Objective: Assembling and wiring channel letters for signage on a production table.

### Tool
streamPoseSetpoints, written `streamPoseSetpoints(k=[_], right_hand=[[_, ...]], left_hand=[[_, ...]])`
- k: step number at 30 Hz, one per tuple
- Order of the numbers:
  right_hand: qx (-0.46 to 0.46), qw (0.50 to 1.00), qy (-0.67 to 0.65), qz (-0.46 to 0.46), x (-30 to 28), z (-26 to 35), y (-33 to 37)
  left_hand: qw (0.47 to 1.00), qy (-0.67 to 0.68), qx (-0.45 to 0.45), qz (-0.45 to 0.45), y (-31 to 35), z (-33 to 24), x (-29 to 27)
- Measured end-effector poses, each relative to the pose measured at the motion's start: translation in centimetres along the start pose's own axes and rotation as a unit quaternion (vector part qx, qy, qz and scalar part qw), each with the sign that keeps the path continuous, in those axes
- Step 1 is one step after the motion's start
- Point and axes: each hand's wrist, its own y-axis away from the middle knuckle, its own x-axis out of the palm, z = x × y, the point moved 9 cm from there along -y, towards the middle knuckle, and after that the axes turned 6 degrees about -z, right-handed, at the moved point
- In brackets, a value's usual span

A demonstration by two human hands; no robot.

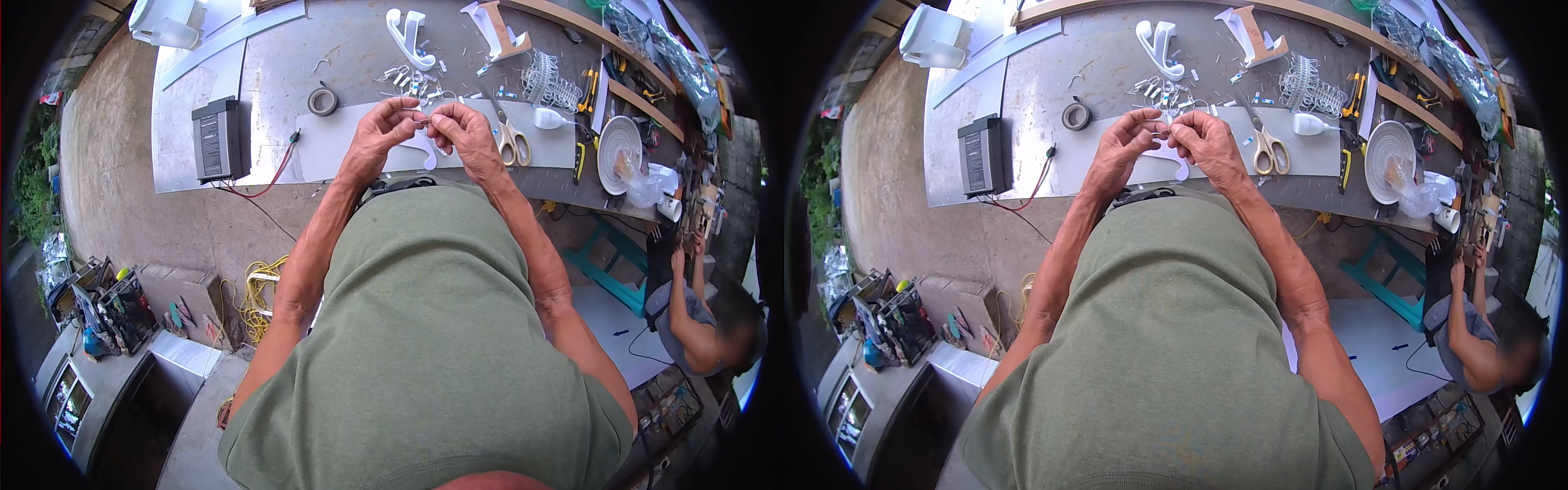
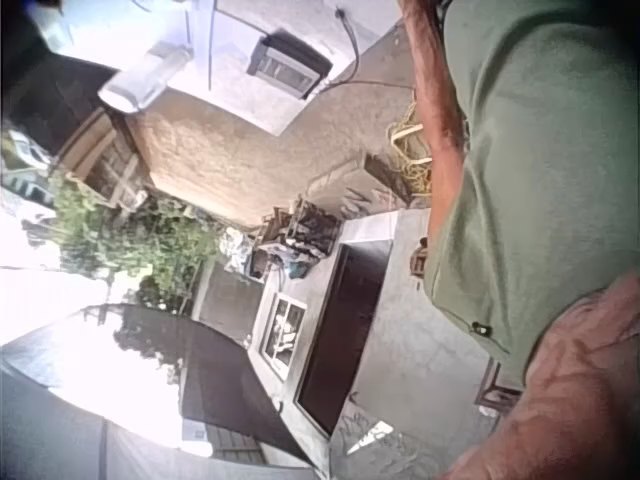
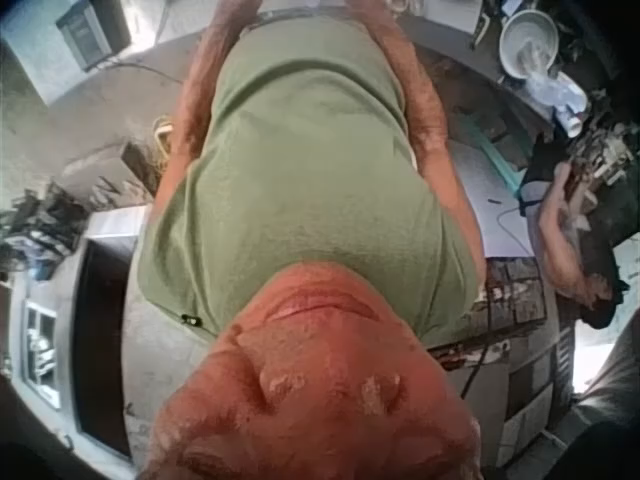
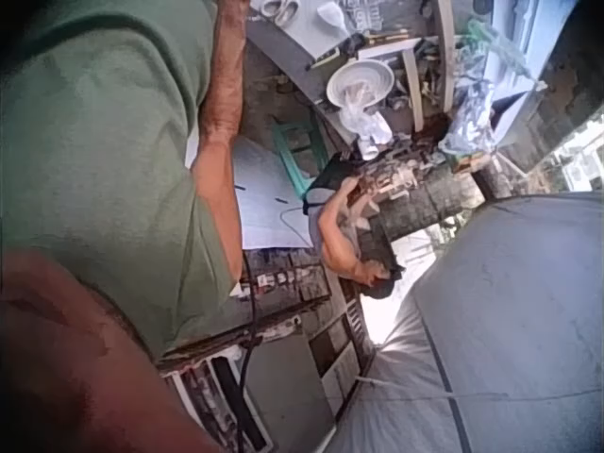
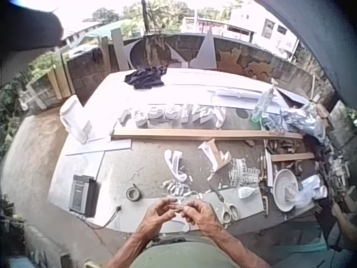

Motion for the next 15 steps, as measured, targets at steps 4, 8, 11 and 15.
streamPoseSetpoints(k=[4,8,11,15], right_hand=[[-0.008,1.000,0.003,-0.001,0.0,0.3,0.1],[-0.026,0.999,0.030,0.003,0.0,0.9,0.3],[-0.089,0.991,0.097,-0.015,-0.2,1.7,0.5],[-0.202,0.941,0.268,-0.049,0.4,4.7,1.7]], left_hand=[[0.992,-0.125,0.025,-0.008,0.1,-0.4,0.1],[0.985,-0.163,0.036,-0.043,0.2,-0.5,-0.6],[0.983,-0.176,0.024,-0.048,0.1,-0.5,-0.9],[0.980,-0.188,0.036,-0.050,0.4,-1.0,-1.0]])
